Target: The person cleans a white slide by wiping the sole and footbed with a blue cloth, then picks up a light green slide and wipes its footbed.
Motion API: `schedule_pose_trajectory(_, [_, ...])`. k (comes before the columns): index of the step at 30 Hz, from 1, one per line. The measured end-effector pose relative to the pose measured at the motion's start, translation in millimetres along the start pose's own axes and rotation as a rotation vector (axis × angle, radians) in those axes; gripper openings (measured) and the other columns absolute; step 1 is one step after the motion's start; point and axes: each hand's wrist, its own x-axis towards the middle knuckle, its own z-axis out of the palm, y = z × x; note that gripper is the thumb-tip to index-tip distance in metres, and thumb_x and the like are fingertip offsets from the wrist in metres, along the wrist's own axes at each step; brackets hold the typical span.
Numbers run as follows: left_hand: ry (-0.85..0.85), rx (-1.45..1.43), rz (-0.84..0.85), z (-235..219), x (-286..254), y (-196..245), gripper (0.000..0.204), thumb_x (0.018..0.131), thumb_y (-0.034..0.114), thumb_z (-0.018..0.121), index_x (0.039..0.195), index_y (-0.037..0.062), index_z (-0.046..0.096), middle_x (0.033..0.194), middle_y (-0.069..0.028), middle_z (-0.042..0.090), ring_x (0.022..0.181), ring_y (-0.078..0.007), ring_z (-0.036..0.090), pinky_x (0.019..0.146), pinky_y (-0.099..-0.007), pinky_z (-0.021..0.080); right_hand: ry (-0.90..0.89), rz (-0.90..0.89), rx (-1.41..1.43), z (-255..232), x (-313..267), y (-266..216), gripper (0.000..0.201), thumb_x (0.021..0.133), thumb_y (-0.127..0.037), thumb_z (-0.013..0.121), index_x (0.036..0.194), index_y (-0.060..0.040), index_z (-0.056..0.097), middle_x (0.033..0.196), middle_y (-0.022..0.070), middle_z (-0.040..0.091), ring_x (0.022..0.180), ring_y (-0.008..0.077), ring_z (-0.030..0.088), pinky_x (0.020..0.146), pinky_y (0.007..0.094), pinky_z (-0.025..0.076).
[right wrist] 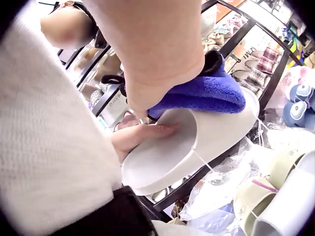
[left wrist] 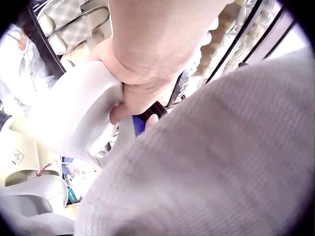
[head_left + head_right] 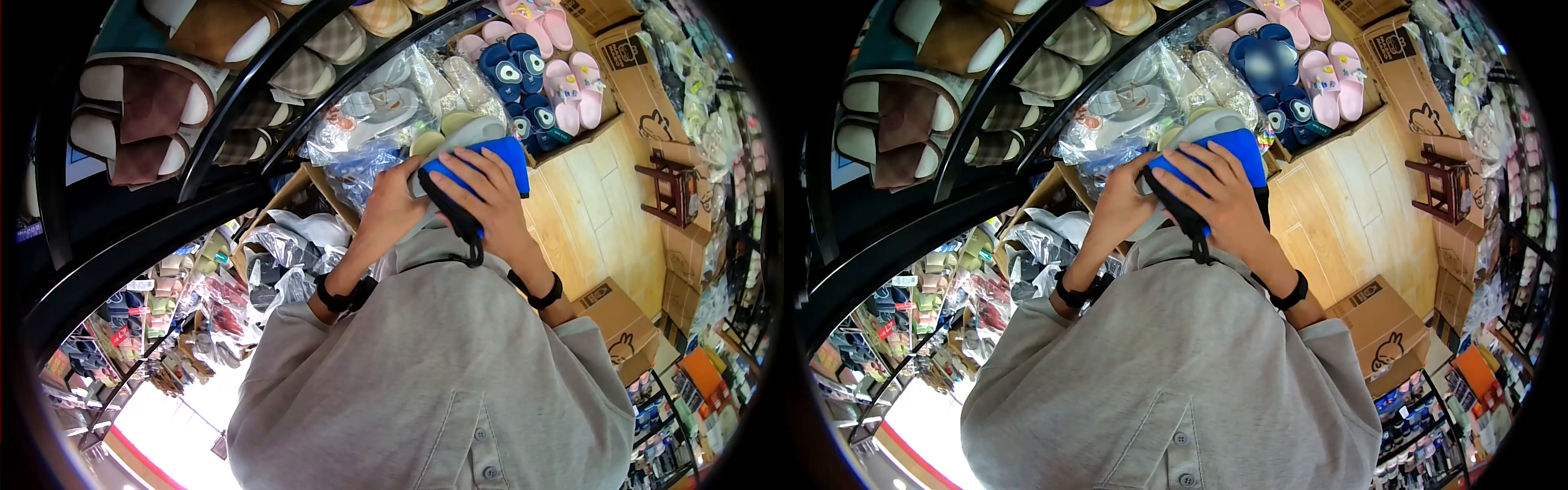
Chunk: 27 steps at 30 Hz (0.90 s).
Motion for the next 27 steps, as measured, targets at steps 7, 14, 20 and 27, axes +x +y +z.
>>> schedule_pose_trajectory(7, [0.039,0.044,0.073,-4.6,-8.0,6.6,0.047,0.086,-0.003,0.075,0.133,-0.0014,0.073,0.114,-0.0276,0.080,0.113,-0.0414,0.080,0.094,-0.0415,0.059,-0.083,-0.126,0.016,-10.2,4.9,3.8,0.065,0.089,-0.028,0.085,0.152,-0.0184,0.070,0.159,0.0084,0.065,0.149,0.0322,0.059,0.128,0.0544,0.041])
schedule_pose_trajectory(14, [0.087,0.091,0.088,-11.4,-15.7,15.1,0.047,0.088,0.004,0.078,0.134,0.0002,0.072,0.115,-0.0305,0.077,0.114,-0.0497,0.075,0.096,-0.0485,0.060,0.078,0.019,-0.099,-8.6,18.6,-9.0,0.064,0.091,-0.031,0.084,0.152,-0.0180,0.070,0.158,0.0095,0.065,0.147,0.0337,0.059,0.126,0.0547,0.042])
schedule_pose_trajectory(20, [0.027,-0.014,0.051,-12.6,-17.4,2.9,0.053,0.084,-0.001,0.079,0.137,-0.0027,0.072,0.121,-0.0256,0.081,0.119,-0.0394,0.079,0.102,-0.0425,0.059,-0.139,-0.219,-0.060,-11.2,12.4,-4.5,0.067,0.092,-0.029,0.081,0.156,-0.0188,0.066,0.160,0.0095,0.063,0.149,0.0335,0.057,0.127,0.0541,0.041])
schedule_pose_trajectory(27, [0.056,0.040,0.089,-10.1,-20.8,5.1,0.048,0.088,0.007,0.078,0.136,0.0026,0.073,0.116,-0.0293,0.078,0.114,-0.0484,0.075,0.095,-0.0459,0.061,0.007,-0.020,-0.121,-27.3,28.4,-10.9,0.064,0.094,-0.035,0.083,0.153,-0.0170,0.069,0.159,0.0115,0.064,0.147,0.0352,0.058,0.126,0.0552,0.042])
